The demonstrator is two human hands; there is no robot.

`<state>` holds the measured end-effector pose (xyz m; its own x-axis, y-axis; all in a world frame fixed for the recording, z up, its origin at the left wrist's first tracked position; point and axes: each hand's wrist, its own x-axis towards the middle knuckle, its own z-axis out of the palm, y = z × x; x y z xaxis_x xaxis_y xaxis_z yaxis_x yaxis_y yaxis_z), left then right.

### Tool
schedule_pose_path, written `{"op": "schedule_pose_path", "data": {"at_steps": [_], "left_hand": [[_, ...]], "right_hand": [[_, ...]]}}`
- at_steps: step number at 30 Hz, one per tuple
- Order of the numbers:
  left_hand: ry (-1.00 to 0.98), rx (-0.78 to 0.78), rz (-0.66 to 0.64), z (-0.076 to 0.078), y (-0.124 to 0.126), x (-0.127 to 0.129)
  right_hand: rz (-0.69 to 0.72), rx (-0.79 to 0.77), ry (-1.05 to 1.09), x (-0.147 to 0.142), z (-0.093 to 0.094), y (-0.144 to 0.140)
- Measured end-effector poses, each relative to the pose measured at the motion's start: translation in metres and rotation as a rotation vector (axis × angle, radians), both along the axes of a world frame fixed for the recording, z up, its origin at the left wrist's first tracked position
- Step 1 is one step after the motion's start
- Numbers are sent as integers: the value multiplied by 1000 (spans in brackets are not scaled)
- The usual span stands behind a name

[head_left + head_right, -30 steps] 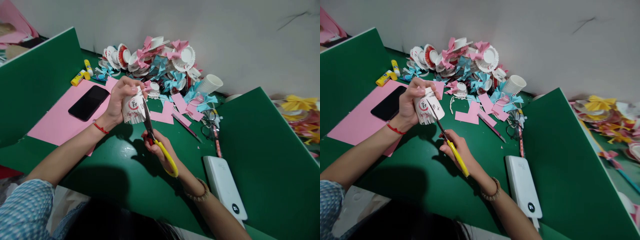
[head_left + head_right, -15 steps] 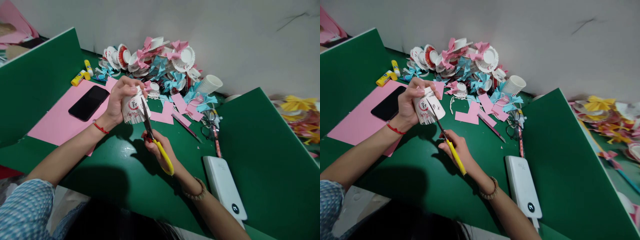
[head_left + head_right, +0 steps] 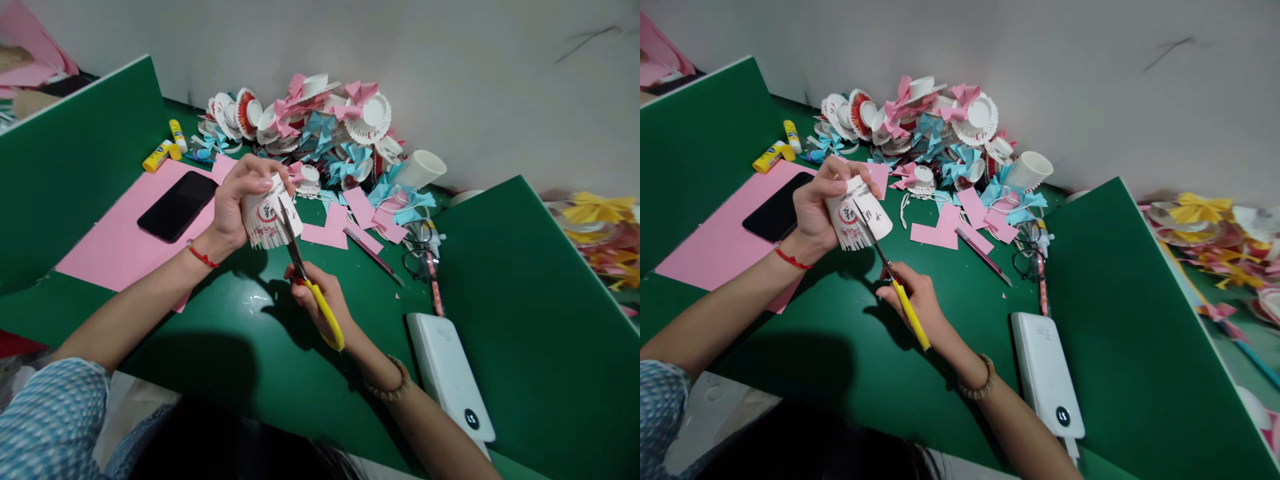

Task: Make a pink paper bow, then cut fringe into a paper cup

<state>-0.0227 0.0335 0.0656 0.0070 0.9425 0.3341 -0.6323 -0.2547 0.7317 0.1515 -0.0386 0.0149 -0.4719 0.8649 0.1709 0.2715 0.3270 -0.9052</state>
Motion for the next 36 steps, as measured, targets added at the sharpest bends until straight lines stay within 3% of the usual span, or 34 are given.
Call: {"op": "schedule_pose_path", "data": {"at_steps": [18, 36], "left_hand": [[83, -17, 36, -9, 6, 0], [38, -87, 37, -6, 1, 3]], "right_hand": [[-46, -29, -28, 0, -4, -2], [-65, 25, -16, 0, -7, -5]]}}
